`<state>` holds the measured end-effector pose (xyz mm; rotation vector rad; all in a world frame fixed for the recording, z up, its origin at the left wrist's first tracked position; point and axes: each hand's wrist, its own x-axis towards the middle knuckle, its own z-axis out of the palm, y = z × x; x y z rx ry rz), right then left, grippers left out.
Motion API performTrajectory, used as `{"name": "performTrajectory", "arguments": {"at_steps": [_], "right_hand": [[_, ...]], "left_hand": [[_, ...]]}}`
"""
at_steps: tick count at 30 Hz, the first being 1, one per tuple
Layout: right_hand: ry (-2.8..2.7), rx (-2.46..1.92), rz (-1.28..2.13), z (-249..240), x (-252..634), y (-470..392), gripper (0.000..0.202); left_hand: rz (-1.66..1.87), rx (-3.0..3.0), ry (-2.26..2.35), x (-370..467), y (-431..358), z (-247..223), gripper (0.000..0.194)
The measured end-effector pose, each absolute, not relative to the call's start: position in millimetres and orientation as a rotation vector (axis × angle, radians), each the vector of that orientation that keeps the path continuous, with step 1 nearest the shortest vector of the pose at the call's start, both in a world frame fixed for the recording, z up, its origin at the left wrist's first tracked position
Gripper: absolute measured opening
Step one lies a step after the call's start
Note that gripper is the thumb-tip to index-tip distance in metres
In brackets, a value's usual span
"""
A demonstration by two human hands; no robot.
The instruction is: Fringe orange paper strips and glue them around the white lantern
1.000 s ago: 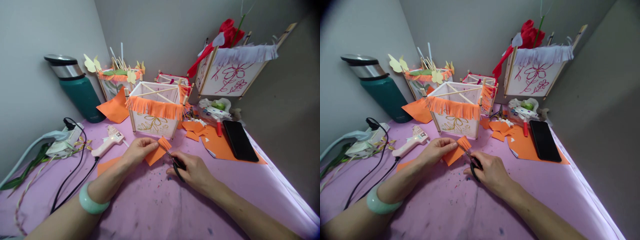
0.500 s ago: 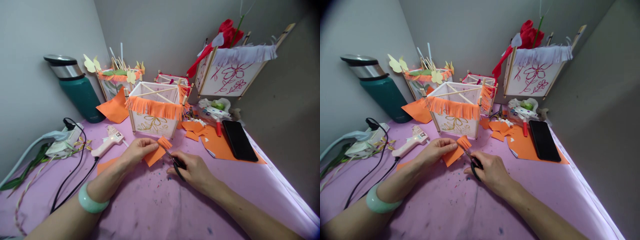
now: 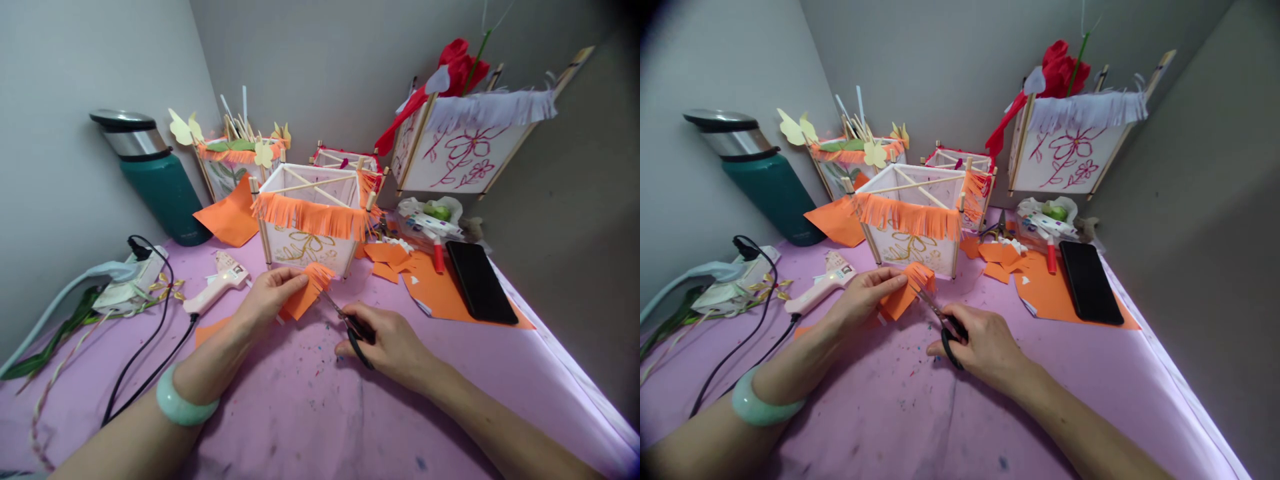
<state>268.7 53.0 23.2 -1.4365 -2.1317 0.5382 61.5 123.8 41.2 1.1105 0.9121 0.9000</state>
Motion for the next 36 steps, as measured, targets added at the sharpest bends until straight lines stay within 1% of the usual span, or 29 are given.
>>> {"name": "performTrajectory", "arguments": {"at_steps": [4, 20, 25, 36], "right_hand": [[-2.133, -1.443, 0.544, 22.9, 268.8, 52.8, 0.033], [-2.131, -1.429, 0.527, 18.4, 269.1, 54.4, 0.026], [-2.142, -1.435, 0.513, 15.6, 270.1, 55.4, 0.028], [-2.137, -1.428, 0.443, 13.6, 272.1, 56.3, 0.033]], "left_hand": [[0.909, 1.109, 0.912, 62.0, 123.6, 40.8, 0.018], [0.88, 1.141, 0.923, 64.8, 121.7, 41.7, 0.019], [0.872, 1.123, 0.926, 65.1, 120.5, 43.8, 0.016], [0.838, 1.105, 0.926, 65.0, 120.6, 44.5, 0.021]]}}
